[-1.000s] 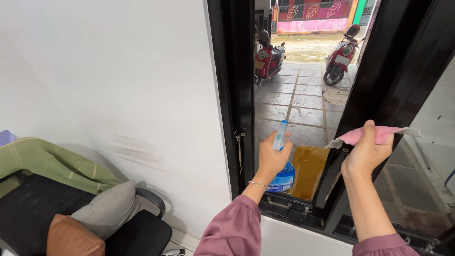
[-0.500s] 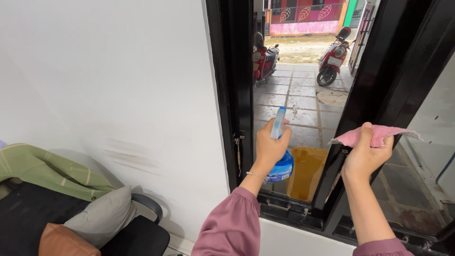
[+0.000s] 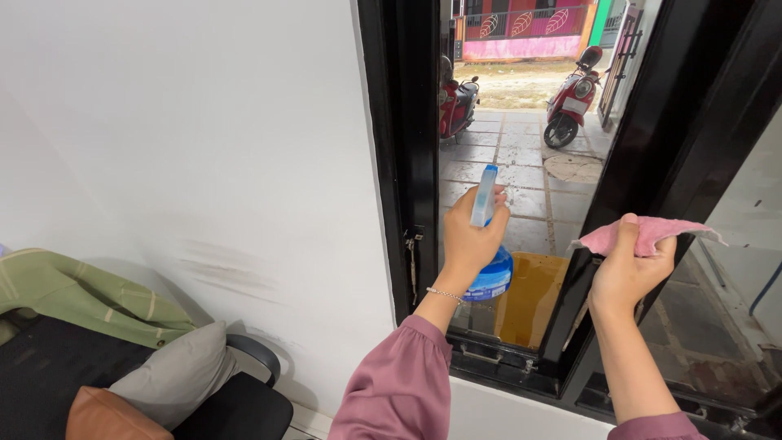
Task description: Cleaning a glass door using a spray bottle and a cloth
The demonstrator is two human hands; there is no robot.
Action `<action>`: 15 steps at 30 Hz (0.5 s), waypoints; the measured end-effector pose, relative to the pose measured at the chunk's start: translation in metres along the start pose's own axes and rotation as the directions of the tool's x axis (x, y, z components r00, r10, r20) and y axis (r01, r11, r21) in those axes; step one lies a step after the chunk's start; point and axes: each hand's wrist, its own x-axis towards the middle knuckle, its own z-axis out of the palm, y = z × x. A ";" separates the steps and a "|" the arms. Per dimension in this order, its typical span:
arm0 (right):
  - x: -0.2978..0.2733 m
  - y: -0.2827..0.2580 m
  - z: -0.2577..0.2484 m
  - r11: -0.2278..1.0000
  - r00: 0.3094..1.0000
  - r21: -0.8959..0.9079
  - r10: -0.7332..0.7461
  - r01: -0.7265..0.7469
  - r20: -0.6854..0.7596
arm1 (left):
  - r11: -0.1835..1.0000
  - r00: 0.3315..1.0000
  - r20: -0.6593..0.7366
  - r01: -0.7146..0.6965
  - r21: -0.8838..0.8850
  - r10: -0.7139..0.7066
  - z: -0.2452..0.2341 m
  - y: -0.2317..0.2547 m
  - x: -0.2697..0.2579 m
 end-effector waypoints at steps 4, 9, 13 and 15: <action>-0.003 -0.002 0.001 1.000 1.000 -0.016 0.002 -0.001 0.011 | 1.000 0.999 0.037 0.005 -0.027 -0.004 -0.001 0.023 0.011; -0.004 0.003 0.000 0.998 1.000 -0.057 -0.014 0.015 0.016 | 0.999 0.999 0.036 0.034 0.017 -0.034 0.003 0.047 0.026; -0.001 0.007 -0.001 0.998 0.998 -0.036 -0.058 0.059 0.012 | 0.998 0.998 0.041 0.053 -0.038 -0.052 0.005 0.057 0.029; 0.000 0.006 -0.002 0.997 0.998 -0.044 -0.068 0.069 0.006 | 0.998 0.999 0.035 0.040 -0.042 -0.038 0.005 0.060 0.029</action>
